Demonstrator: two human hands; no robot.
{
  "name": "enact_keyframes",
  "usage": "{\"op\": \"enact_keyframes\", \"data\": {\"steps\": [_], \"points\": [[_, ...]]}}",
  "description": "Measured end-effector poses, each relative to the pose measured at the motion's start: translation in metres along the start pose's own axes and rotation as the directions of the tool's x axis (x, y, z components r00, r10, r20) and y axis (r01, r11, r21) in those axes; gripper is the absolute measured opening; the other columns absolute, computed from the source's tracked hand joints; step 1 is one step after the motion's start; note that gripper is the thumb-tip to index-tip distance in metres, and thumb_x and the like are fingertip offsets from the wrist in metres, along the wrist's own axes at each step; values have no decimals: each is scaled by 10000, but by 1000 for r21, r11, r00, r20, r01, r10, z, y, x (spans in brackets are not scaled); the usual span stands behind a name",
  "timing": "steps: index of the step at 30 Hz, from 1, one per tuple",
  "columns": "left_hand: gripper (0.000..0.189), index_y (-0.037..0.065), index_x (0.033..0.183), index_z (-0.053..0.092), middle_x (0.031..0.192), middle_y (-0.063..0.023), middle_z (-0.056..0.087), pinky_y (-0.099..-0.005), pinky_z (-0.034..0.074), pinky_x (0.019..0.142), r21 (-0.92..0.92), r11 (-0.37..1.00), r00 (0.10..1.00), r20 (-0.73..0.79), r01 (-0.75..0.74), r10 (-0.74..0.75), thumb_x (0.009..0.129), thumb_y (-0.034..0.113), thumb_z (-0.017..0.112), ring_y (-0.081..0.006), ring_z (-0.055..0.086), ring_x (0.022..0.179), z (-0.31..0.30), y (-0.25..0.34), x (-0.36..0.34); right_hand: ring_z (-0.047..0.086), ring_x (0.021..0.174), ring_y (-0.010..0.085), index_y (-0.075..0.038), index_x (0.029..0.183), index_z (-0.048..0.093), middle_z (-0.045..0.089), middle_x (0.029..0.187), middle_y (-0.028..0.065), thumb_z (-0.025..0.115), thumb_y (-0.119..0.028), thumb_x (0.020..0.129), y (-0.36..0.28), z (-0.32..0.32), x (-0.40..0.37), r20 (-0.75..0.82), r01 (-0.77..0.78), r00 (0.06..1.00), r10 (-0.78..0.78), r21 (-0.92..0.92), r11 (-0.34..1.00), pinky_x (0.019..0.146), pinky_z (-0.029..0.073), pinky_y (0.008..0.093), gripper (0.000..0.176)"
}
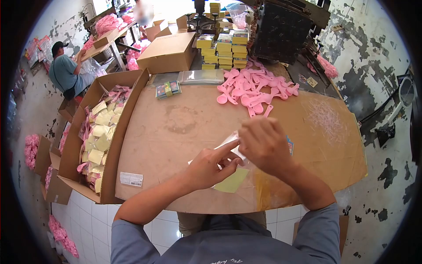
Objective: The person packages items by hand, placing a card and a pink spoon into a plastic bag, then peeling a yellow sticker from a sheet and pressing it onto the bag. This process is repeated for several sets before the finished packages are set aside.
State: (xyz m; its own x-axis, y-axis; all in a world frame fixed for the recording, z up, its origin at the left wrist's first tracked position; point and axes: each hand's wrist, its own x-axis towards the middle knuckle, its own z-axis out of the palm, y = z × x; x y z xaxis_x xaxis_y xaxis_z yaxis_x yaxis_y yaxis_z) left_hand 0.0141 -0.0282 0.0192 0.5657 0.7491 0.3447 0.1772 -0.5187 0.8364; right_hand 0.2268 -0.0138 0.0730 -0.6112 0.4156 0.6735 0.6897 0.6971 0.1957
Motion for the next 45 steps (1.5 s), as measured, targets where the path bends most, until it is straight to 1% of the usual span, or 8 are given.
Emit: {"op": "enact_keyframes", "data": {"steps": [4,6,8,13,16,22,27,45], "points": [[519,8,1494,471,1066,-136,782,-285,595,823,-152,983,993,65,102,-93,995,21,612,-138,742,959,-9,9,6,620,827,217,-26,953,604,603,895,94,634,-106,883,38,-12,-11,57,-375,917,394,453,809,756,510,364,110],[497,16,1497,470,1114,-139,774,-292,579,885,-377,913,987,46,157,-151,1016,24,596,-143,729,1033,-7,-2,6,594,733,143,-30,934,576,579,798,61,572,-129,968,60,-47,-27,490,-616,752,440,760,206,667,505,315,104],[483,16,1499,466,1148,-144,763,-296,558,932,-415,888,979,48,199,-197,1032,28,585,-152,713,1080,-12,-3,8,578,698,92,-22,944,569,564,755,28,546,-132,1011,101,-74,-72,531,-500,788,313,847,-179,649,502,267,131],[459,-15,1490,458,1164,-173,752,-305,550,967,-477,855,977,45,203,-206,1048,43,571,-178,709,1105,-12,-5,10,677,879,224,-4,1147,625,670,904,97,500,41,967,214,-64,-164,246,-829,506,827,404,387,843,549,371,224],[431,-36,1473,469,1171,-182,747,-311,549,979,-463,861,977,60,210,-206,1062,61,556,-191,708,1113,-10,-6,13,650,1084,335,-37,1230,632,683,1117,149,523,82,902,198,-58,-184,-74,-633,730,680,-448,631,996,484,440,365],[361,-48,1404,541,1199,-179,734,-321,558,974,-485,847,971,19,218,-239,1083,117,547,-191,706,1108,-2,-17,16,616,1176,347,-49,1215,670,670,1216,155,641,-1,860,119,-46,-104,25,-612,791,612,21,790,1062,441,439,360],[326,-44,1354,583,1190,-180,732,-332,576,948,-507,821,953,0,261,-302,1083,135,554,-187,707,1085,0,-13,14,664,1066,236,-32,1164,695,703,1131,111,747,-205,936,36,-11,-55,415,-506,862,290,682,528,949,508,370,291],[223,-47,1218,701,1160,-133,747,-314,603,880,-468,866,959,-116,178,-259,1029,38,619,-160,710,1049,0,-25,11,647,908,77,7,1093,722,707,997,18,664,-8,976,31,31,-63,629,-607,688,362,772,-187,789,514,240,132]]}}
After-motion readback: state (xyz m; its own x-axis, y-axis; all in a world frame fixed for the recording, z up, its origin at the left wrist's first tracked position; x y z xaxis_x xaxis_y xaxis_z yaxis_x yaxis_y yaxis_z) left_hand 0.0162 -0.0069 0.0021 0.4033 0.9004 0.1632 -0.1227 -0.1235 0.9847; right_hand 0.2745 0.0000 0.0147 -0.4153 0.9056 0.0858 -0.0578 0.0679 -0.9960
